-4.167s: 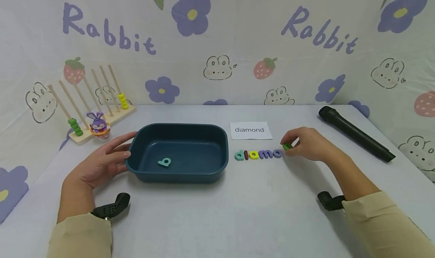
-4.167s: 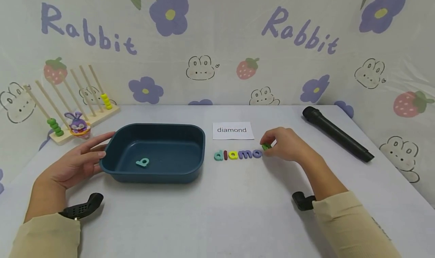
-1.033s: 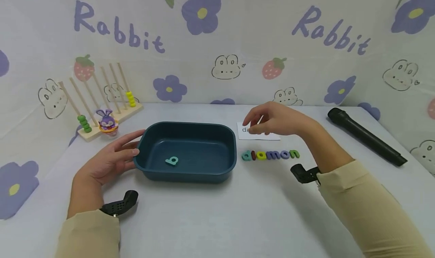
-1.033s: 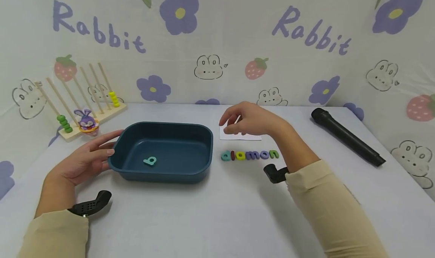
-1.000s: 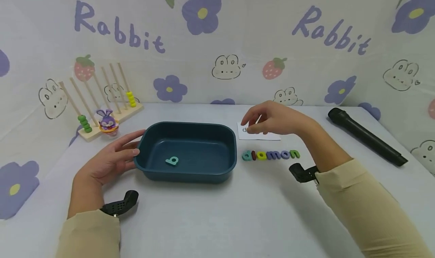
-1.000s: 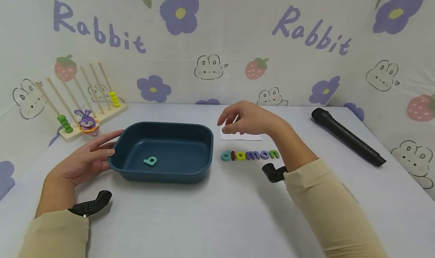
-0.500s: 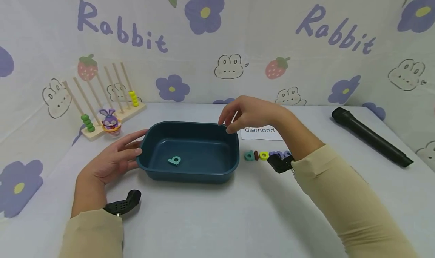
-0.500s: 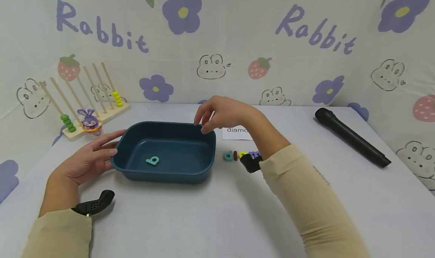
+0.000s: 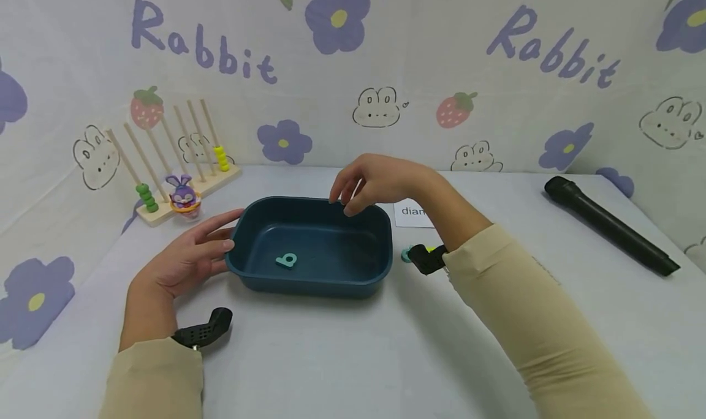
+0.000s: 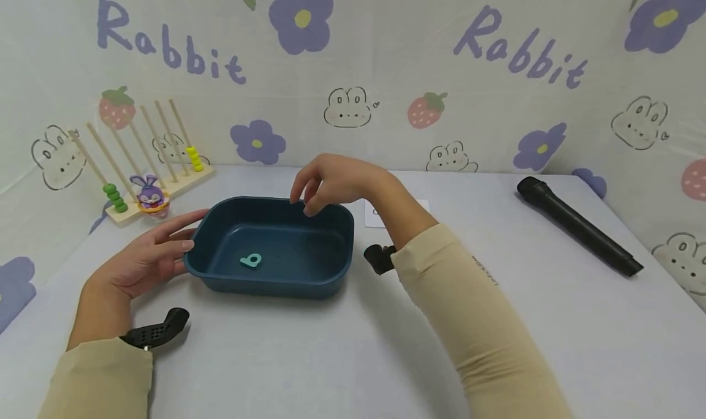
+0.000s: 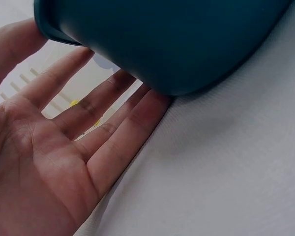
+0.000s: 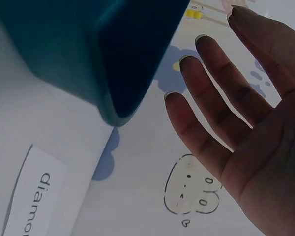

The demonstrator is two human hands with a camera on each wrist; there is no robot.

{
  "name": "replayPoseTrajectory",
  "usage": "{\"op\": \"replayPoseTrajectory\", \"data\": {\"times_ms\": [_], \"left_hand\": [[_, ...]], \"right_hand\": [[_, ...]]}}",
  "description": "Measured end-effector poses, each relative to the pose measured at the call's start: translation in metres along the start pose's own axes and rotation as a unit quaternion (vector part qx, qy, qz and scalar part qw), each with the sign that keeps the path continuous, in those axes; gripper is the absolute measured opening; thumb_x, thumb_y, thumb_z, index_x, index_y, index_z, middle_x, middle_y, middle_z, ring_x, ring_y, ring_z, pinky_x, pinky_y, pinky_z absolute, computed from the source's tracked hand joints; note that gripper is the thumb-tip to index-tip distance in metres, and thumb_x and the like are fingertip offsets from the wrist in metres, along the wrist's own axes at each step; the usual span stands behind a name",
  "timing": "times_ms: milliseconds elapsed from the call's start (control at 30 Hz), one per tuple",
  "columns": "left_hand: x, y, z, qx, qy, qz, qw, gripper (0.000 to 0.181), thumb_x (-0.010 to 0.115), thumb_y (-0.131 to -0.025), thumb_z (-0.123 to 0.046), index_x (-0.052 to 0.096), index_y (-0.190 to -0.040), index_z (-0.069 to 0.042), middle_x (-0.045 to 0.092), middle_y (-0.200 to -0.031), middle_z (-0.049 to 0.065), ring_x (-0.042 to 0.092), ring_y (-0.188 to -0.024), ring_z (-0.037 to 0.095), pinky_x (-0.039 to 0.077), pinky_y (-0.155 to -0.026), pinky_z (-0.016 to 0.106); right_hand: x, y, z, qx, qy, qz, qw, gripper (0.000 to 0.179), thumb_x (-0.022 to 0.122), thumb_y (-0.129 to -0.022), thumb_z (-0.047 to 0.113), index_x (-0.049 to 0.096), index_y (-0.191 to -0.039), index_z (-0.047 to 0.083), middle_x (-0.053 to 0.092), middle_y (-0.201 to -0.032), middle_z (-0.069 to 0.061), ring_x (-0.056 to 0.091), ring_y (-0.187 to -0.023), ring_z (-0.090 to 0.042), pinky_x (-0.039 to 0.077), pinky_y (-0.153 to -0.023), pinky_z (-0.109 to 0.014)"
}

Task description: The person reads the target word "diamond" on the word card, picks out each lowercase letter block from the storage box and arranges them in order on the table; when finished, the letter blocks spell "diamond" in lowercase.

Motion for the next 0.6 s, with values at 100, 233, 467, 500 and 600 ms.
{"op": "replayPoseTrajectory", "data": {"times_ms": [100, 233, 467, 500, 600], "left_hand": [[-0.001, 0.001, 0.000, 0.000, -0.002, 0.000, 1.0000, 0.065, 0.059, -0.105, -0.020, 0.031, -0.163, -0.027, 0.015, -0.173, 0.014, 0.060, -0.125, 0.008, 0.058, -0.098, 0.030], [-0.001, 0.001, 0.001, 0.001, -0.003, -0.004, 1.0000, 0.065, 0.060, -0.105, -0.020, 0.032, -0.163, -0.027, 0.016, -0.172, 0.014, 0.060, -0.124, 0.009, 0.058, -0.098, 0.030], [0.001, 0.000, 0.001, 0.001, -0.013, -0.013, 0.9998, 0.065, 0.061, -0.104, -0.022, 0.033, -0.163, -0.028, 0.018, -0.172, 0.012, 0.055, -0.131, 0.016, 0.057, -0.099, 0.031], [0.001, 0.000, 0.001, 0.000, -0.014, -0.014, 0.9998, 0.065, 0.061, -0.104, -0.022, 0.033, -0.163, -0.028, 0.018, -0.173, 0.012, 0.054, -0.132, 0.017, 0.057, -0.099, 0.031], [0.000, 0.001, 0.000, -0.002, -0.018, -0.015, 0.9997, 0.066, 0.061, -0.104, -0.022, 0.032, -0.163, -0.028, 0.018, -0.173, 0.011, 0.054, -0.132, 0.017, 0.057, -0.099, 0.031]], "right_hand": [[0.001, -0.008, 0.004, -0.006, -0.002, 0.006, 1.0000, 0.029, 0.074, -0.091, 0.014, 0.076, -0.121, 0.015, 0.073, -0.120, -0.010, 0.068, -0.112, -0.023, 0.056, -0.098, -0.042], [0.003, -0.020, 0.008, -0.012, -0.002, 0.015, 0.9998, 0.029, 0.074, -0.091, 0.014, 0.076, -0.120, 0.015, 0.073, -0.123, -0.011, 0.066, -0.115, -0.021, 0.055, -0.100, -0.041], [0.010, -0.035, 0.014, -0.005, 0.006, 0.027, 0.9996, 0.031, 0.075, -0.091, 0.014, 0.075, -0.122, 0.016, 0.070, -0.128, -0.010, 0.063, -0.119, -0.021, 0.051, -0.105, -0.042], [0.011, -0.037, 0.015, -0.003, 0.006, 0.028, 0.9996, 0.031, 0.075, -0.091, 0.014, 0.075, -0.122, 0.016, 0.070, -0.129, -0.011, 0.063, -0.119, -0.021, 0.051, -0.105, -0.042], [0.014, -0.043, 0.017, -0.001, 0.003, 0.034, 0.9994, 0.032, 0.074, -0.091, 0.012, 0.075, -0.123, 0.013, 0.070, -0.129, -0.012, 0.063, -0.120, -0.022, 0.052, -0.106, -0.042]]}}
Point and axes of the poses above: each hand's wrist, its own y-axis away from the middle knuckle, its own x-axis out of the palm, z = x × y, the point moved 2 cm from there along -y, towards the middle knuckle
